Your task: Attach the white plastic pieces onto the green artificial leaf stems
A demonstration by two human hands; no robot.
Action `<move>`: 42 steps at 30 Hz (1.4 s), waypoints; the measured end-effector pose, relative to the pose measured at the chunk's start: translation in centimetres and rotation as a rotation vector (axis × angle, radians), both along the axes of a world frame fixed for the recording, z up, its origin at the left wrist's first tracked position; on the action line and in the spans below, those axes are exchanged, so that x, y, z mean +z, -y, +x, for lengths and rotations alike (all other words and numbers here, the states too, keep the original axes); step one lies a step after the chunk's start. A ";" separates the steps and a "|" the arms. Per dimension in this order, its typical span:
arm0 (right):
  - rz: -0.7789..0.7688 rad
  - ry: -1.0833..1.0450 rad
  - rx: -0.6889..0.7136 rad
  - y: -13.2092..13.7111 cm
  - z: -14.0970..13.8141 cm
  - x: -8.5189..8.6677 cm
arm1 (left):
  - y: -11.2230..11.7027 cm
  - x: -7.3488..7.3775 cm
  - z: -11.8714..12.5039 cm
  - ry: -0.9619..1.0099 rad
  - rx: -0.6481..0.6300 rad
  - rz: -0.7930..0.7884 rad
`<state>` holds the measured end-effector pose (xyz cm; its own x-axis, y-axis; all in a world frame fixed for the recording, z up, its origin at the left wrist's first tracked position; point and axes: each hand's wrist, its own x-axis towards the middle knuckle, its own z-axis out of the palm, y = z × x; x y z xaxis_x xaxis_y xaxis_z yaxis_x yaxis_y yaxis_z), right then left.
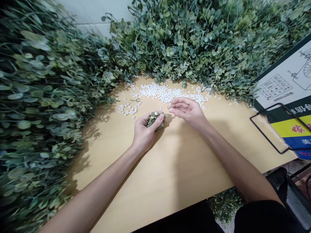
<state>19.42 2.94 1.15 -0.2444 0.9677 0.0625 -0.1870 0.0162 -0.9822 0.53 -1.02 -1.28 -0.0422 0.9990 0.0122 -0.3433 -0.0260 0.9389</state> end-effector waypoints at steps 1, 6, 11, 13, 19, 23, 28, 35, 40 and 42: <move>-0.018 -0.016 0.005 0.0 -0.1 -0.1 | 0.0 0.0 0.0 0.004 -0.003 0.006; -0.093 -0.104 0.037 0.3 -0.8 -0.2 | 0.2 0.1 0.0 -0.035 0.002 0.034; -0.203 -0.163 0.073 0.8 -1.4 0.3 | 0.2 0.0 0.1 -0.024 0.047 0.039; -0.242 -0.196 0.079 0.8 -1.4 0.3 | 0.2 0.1 0.3 -0.006 0.067 0.048; -0.302 -0.267 0.087 0.7 -1.3 -0.1 | 0.1 0.1 0.4 0.026 0.118 0.036; -0.311 -0.280 0.090 0.8 -1.4 -0.1 | 0.1 0.2 0.4 0.030 0.142 0.013; -0.306 -0.281 0.085 1.0 -1.5 0.0 | 0.2 0.5 0.3 0.022 0.164 0.015; -0.280 -0.256 0.073 1.2 -1.5 0.0 | 0.2 0.5 0.3 0.004 0.165 0.030; -0.261 -0.220 0.071 1.2 -1.5 -0.1 | 0.2 0.5 0.3 -0.017 0.180 0.024; -0.256 -0.214 0.072 1.1 -1.5 -0.1 | 0.2 0.5 0.3 -0.015 0.183 0.025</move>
